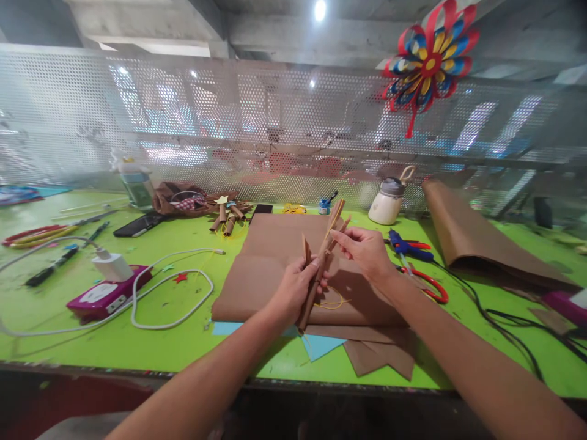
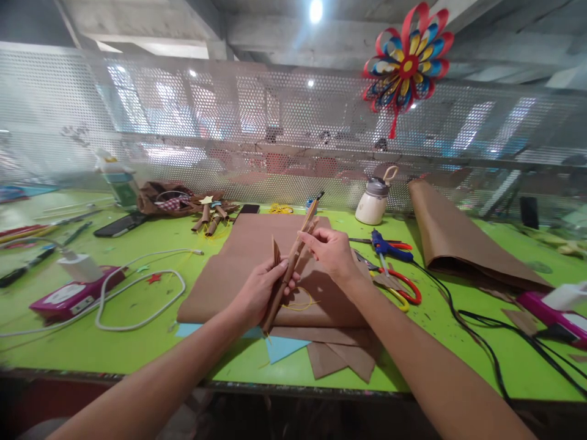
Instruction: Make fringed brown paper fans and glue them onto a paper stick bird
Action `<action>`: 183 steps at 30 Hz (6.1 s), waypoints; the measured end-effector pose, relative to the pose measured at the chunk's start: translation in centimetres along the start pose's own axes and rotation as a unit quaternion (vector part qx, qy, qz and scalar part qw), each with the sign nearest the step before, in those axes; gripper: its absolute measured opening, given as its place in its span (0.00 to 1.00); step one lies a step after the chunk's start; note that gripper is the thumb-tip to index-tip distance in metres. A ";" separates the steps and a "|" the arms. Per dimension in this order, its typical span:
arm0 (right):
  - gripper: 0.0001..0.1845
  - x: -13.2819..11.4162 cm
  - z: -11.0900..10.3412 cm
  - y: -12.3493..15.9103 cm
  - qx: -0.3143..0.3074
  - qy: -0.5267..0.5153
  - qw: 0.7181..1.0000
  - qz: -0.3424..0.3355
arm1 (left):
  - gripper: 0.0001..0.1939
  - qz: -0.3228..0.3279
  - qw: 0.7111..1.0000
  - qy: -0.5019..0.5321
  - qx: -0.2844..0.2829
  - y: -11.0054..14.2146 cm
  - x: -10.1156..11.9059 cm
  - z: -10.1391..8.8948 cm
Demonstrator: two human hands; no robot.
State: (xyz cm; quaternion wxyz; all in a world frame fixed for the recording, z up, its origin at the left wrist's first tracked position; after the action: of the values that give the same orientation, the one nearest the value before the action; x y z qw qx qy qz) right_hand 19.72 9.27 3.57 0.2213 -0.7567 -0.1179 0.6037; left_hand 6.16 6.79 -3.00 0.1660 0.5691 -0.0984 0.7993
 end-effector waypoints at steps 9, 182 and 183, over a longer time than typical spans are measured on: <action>0.19 -0.3 -1.0 -0.4 0.041 0.033 0.998 -0.018 | 0.14 -0.003 1.000 -0.004 0.005 -0.1 -0.1 -0.1; 0.12 -3.1 0.5 2.6 0.077 0.084 0.989 -0.096 | 0.17 0.030 0.998 -0.059 0.001 0.5 1.3 1.1; 0.12 -3.1 0.5 2.7 0.079 0.086 0.988 -0.098 | 0.17 0.033 0.997 -0.063 0.003 0.5 1.4 1.1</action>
State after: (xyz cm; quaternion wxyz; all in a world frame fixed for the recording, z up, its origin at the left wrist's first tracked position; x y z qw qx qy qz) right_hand 18.26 5.64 4.86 0.3478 -0.7708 -0.1236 0.5193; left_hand 6.49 6.13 -1.34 0.1314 0.6153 -0.1247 0.7672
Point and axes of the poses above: each hand's wrist, its own y-axis away from the middle knuckle, its own z-axis out of the palm, x = y × z, the point moved 7 cm from there along -y, towards the middle knuckle, and after that the axes turned 1 degree about y, right-handed, at the moved point
